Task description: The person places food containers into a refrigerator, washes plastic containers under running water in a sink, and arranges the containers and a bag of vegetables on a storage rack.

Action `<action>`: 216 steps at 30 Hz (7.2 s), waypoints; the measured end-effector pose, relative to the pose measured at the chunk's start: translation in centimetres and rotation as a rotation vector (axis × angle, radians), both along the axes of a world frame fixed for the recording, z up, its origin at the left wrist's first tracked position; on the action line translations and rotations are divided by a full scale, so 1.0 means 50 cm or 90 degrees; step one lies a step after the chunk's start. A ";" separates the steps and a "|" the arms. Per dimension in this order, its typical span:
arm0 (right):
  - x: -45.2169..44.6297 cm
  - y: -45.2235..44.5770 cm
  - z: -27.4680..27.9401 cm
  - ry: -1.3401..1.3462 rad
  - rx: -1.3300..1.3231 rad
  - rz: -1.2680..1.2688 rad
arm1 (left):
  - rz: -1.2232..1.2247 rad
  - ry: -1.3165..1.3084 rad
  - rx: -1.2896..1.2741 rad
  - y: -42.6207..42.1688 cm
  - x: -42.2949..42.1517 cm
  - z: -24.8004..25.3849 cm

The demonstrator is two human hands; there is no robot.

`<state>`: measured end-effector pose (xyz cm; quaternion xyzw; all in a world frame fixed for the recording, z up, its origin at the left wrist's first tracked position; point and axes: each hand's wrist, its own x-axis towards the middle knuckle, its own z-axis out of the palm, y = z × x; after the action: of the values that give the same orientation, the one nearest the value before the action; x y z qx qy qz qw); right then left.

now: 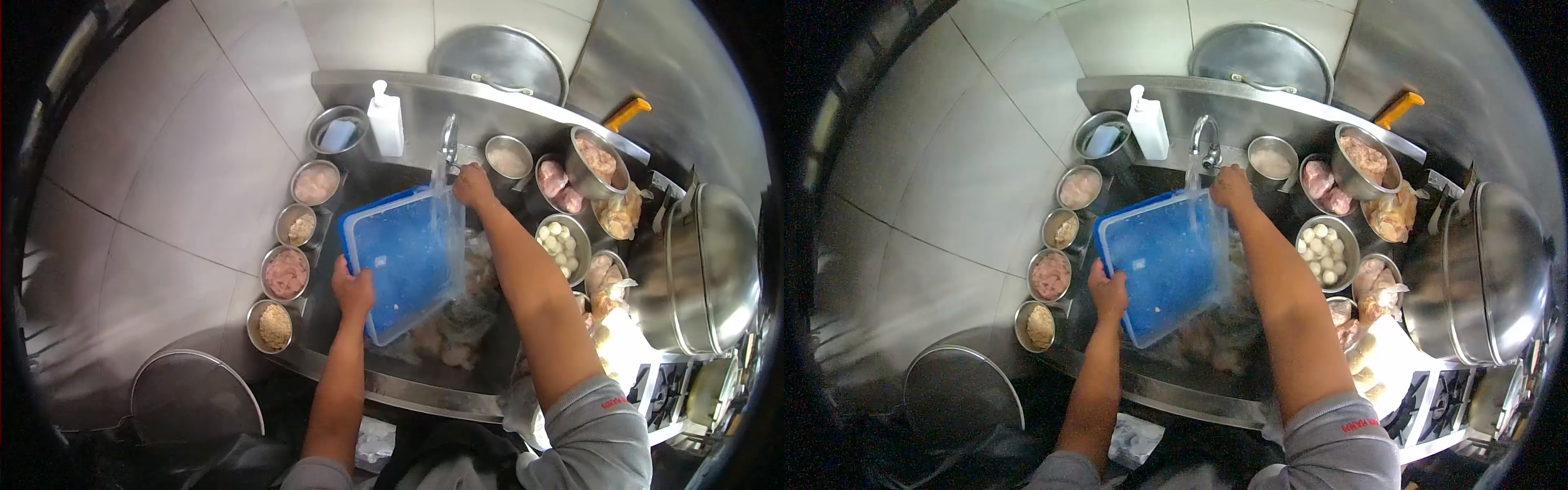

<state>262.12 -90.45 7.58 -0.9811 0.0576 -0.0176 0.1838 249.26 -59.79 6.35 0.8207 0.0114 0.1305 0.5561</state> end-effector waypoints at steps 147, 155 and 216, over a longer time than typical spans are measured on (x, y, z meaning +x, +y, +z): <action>-2.400 -0.121 -0.325 -0.025 -0.206 1.155 | 0.468 -0.372 -0.132 -0.533 -2.429 0.380; -2.540 0.251 -0.321 0.023 -0.124 1.242 | 0.127 -0.361 -0.079 -0.421 -2.431 0.510; -5.303 1.796 0.158 0.409 1.179 1.847 | 1.830 -0.492 0.188 0.531 -5.265 0.048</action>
<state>-3.04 -0.64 15.49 -0.2208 0.7679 -0.3600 -0.4816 -14.00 -33.25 8.75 0.0716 0.6314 0.7552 -0.1610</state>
